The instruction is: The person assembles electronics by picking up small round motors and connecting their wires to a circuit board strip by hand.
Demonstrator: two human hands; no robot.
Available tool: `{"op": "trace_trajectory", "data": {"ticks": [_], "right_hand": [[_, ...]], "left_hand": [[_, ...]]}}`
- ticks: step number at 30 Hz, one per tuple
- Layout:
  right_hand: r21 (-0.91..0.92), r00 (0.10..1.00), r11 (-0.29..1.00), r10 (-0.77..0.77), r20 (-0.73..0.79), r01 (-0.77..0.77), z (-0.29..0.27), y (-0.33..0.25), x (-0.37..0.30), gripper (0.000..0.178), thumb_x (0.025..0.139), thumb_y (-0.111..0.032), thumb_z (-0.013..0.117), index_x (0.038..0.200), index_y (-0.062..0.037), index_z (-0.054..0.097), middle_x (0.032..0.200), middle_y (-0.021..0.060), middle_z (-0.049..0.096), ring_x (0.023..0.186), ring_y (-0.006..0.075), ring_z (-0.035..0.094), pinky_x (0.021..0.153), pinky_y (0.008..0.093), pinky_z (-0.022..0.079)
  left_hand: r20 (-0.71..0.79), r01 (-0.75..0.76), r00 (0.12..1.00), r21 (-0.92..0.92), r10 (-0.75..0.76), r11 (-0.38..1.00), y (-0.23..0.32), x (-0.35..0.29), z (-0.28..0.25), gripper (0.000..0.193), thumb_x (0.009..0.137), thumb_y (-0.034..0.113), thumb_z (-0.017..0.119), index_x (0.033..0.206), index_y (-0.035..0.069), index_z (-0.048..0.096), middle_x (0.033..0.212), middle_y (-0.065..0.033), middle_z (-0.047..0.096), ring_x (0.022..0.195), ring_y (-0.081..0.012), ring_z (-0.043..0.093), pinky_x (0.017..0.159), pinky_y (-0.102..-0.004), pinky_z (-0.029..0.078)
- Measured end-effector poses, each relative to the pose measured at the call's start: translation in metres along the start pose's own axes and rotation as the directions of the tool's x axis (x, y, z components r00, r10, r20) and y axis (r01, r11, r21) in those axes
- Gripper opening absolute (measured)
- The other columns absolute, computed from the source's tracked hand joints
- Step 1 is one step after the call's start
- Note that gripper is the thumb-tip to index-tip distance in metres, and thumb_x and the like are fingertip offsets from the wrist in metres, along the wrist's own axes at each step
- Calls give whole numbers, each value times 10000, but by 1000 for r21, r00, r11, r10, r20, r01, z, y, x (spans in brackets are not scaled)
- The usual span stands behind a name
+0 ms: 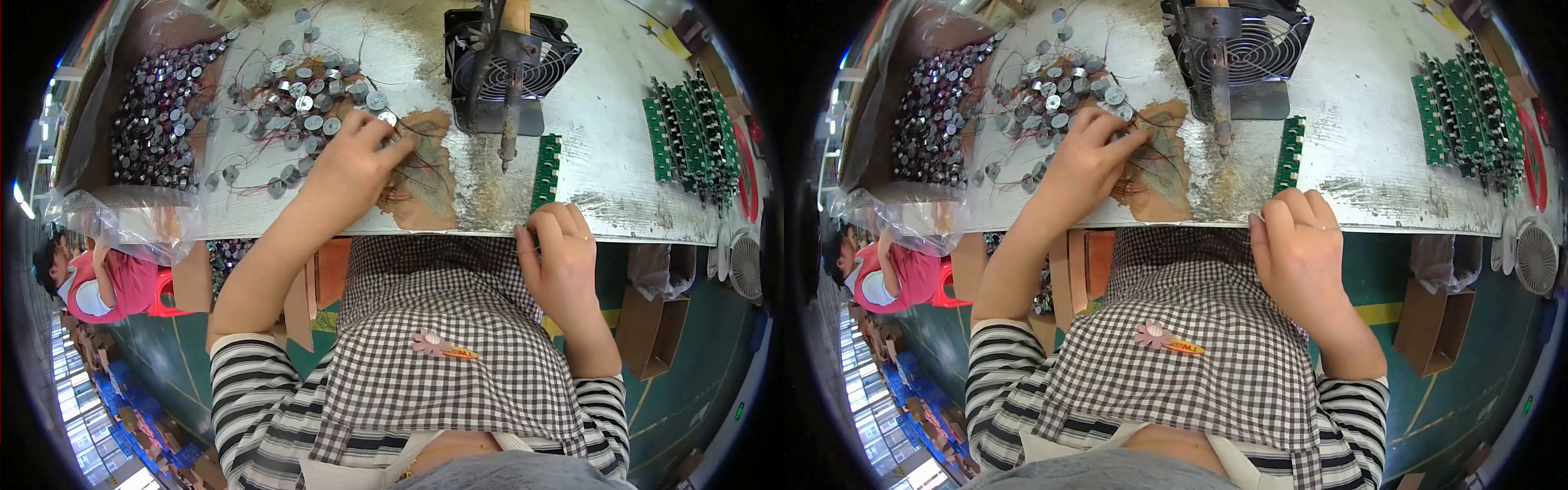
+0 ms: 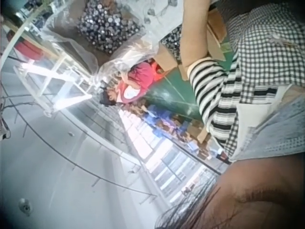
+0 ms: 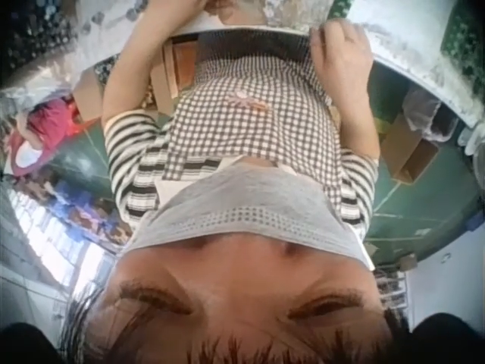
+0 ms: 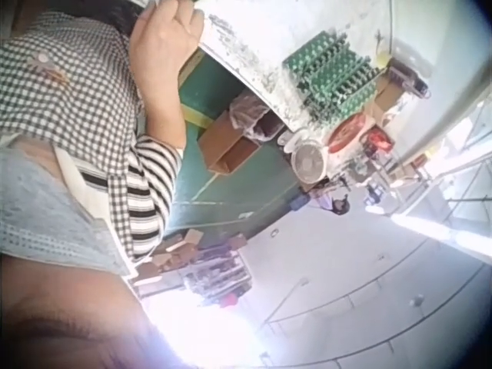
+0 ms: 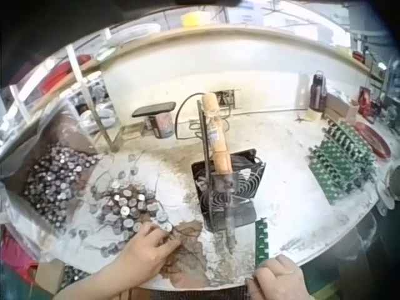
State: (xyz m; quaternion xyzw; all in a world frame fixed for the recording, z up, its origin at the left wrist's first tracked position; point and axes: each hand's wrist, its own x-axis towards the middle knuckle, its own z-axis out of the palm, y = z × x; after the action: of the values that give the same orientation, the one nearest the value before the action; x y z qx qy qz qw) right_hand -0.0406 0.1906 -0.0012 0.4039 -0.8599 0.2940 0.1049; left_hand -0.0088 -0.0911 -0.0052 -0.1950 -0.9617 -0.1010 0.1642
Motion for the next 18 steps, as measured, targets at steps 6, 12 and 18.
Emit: {"op": "trace_trajectory", "data": {"ticks": [6,12,18], "right_hand": [[300,976,929,209,65,-219,-6,9,-4,92,779,11,634,800,3,544,753,120,568,673,271,566,600,349,459],[419,941,858,337,-22,-297,7,5,-9,63,853,26,547,915,18,542,843,162,569,737,293,573,667,353,469],[252,973,965,126,-192,-75,29,-3,-2,171,786,92,530,949,42,523,879,203,574,820,368,550,718,424,458]], "left_hand": [[-366,198,912,4,-183,980,-32,0,-4,105,845,25,590,942,-12,574,908,-127,593,866,-287,582,777,-370,468],[211,227,789,-973,-577,-46,16,0,-26,119,938,145,541,1006,48,525,709,-9,537,592,-81,535,550,-201,429],[599,359,736,-740,-316,-569,94,3,12,118,955,112,501,1016,14,527,1193,-172,570,932,-187,621,738,-210,492]]}}
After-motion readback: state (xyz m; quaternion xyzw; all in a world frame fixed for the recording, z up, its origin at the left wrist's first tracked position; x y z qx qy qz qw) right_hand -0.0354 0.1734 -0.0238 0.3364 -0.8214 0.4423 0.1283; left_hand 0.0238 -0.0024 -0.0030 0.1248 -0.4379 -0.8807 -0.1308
